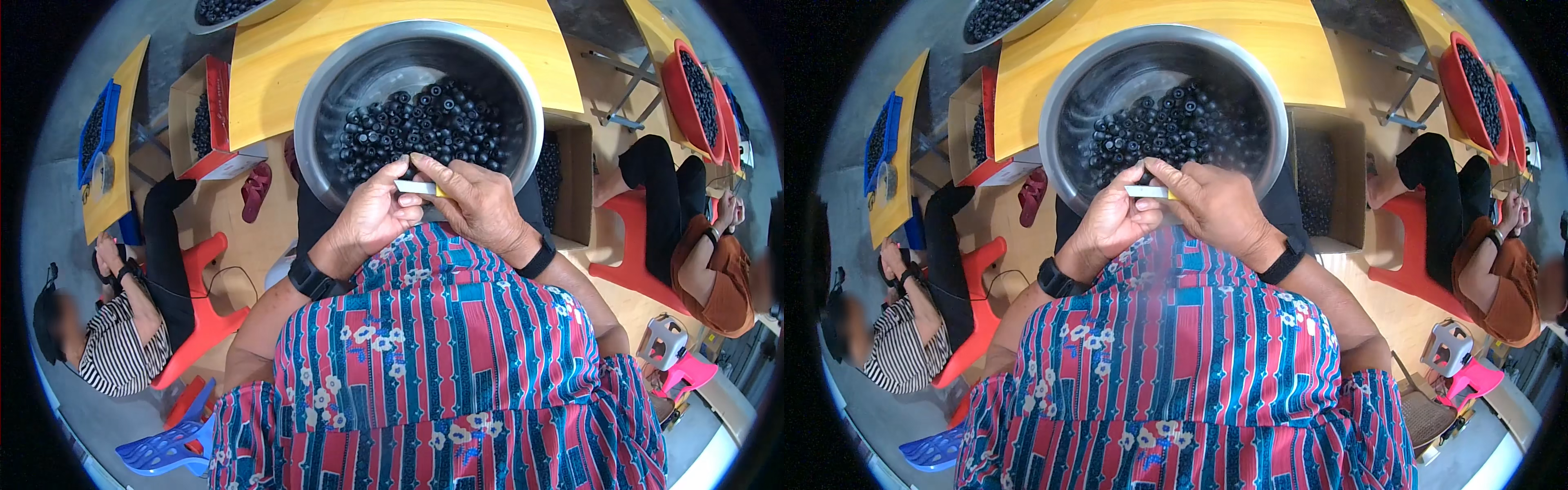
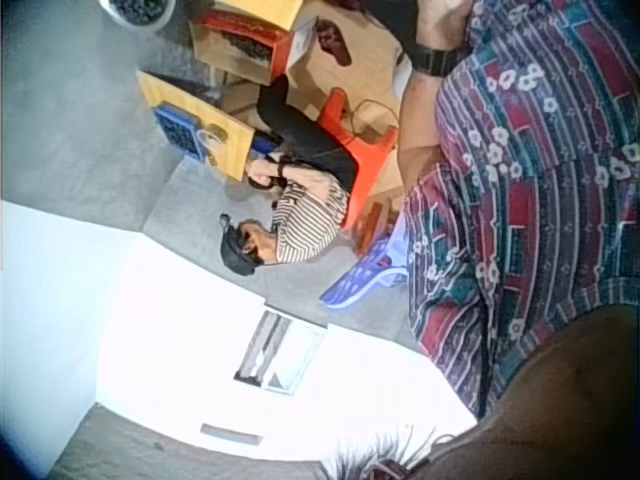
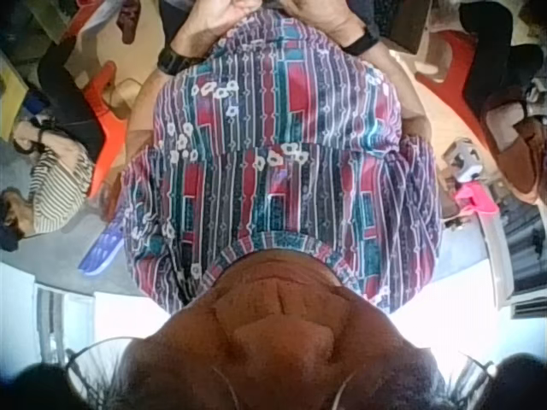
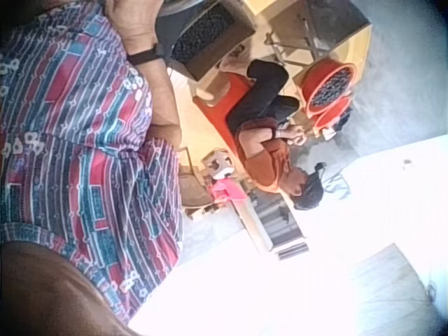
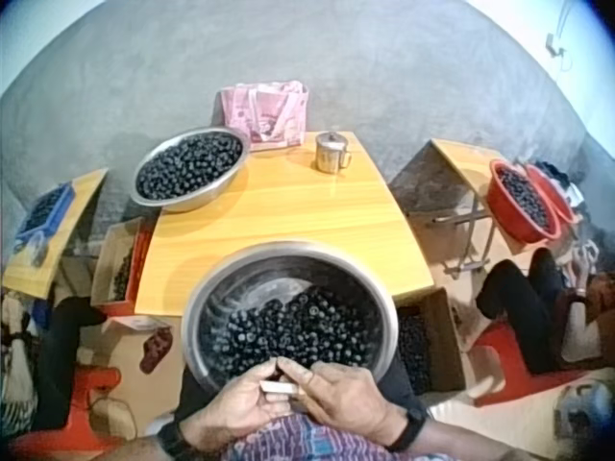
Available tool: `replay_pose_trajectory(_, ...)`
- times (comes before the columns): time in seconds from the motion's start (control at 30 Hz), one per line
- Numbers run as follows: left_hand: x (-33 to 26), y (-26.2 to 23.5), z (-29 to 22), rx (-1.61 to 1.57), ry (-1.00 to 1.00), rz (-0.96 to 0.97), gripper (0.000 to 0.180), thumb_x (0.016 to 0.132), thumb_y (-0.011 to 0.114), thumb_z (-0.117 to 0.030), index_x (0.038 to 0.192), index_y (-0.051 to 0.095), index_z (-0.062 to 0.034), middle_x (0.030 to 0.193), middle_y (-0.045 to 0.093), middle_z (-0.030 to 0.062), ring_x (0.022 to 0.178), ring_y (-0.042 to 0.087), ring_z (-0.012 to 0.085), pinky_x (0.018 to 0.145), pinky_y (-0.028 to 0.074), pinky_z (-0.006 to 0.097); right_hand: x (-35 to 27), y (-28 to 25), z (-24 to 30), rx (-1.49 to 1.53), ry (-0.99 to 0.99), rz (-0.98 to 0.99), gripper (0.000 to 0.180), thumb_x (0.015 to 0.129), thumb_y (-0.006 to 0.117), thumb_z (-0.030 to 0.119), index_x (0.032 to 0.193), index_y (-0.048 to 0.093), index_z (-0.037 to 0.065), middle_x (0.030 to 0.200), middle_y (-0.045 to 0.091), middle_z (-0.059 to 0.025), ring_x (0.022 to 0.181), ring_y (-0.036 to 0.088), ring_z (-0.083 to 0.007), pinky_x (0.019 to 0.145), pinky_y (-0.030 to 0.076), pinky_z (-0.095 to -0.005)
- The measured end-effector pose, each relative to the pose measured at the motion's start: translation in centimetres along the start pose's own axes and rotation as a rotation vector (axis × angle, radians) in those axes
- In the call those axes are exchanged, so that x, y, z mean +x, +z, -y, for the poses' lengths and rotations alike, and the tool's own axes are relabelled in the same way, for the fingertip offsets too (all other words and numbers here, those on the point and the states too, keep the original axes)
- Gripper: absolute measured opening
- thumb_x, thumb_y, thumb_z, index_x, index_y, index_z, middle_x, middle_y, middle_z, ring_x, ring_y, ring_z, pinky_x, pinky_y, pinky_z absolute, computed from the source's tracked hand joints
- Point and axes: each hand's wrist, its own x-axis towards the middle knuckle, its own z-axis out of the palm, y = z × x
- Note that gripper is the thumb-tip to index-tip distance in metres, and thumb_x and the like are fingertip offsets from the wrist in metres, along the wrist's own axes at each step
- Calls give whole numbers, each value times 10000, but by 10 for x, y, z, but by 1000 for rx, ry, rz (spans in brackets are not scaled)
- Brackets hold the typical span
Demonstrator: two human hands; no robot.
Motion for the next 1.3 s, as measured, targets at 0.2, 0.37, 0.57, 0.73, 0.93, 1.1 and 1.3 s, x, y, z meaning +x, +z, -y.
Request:
replay_pose_trajectory(0.2,-3,-7,-10,138,26,6,217,1015,515,-279,1040,545,-65,857,541,27,630,430,69,504,337,192,4,0,3,157,103,-93,424,840,688,169,1252,613,108,846,647,-113,782,665,-288,667,529,-381)
replay_pose_trajectory(0.37,-28,31,-37,615,-135,137,251,997,553,-280,1058,488,-45,853,511,30,594,388,34,458,298,144,6,8,-20,505,265,-270,366,900,663,175,1224,605,16,1129,659,-230,1030,647,-381,872,518,-398)
replay_pose_trajectory(0.57,-19,103,-48,866,-397,299,213,1015,509,-238,1096,521,-41,882,543,44,560,379,12,438,280,155,18,37,-22,502,241,-229,361,851,686,146,1180,633,7,1104,676,-230,990,679,-352,848,530,-395)
replay_pose_trajectory(0.73,33,161,-25,907,-351,317,258,1033,484,-252,1171,495,-35,932,572,76,655,533,67,482,420,173,10,72,-28,831,320,-200,328,875,658,137,1191,594,75,1113,622,-123,1085,605,-268,918,483,-387)
replay_pose_trajectory(0.93,89,192,20,916,-200,250,546,1029,500,-306,1439,349,21,1390,399,296,1231,528,386,981,510,447,29,50,-21,238,307,-20,380,960,561,223,1315,540,88,1374,544,-147,1319,459,-288,1089,351,-415)
replay_pose_trajectory(1.1,84,178,6,1008,-101,180,620,1011,527,-372,1480,327,-18,1509,235,305,1394,320,406,1056,415,506,26,46,-17,395,356,-107,326,923,617,154,1229,587,45,1251,619,-165,1218,544,-303,1029,409,-423)
replay_pose_trajectory(1.3,14,162,-62,1085,258,466,410,1041,472,-242,1354,483,22,1255,606,156,1069,643,181,909,529,274,31,33,-1,562,458,-223,269,843,713,130,1085,676,19,962,696,-197,862,679,-344,764,527,-404)
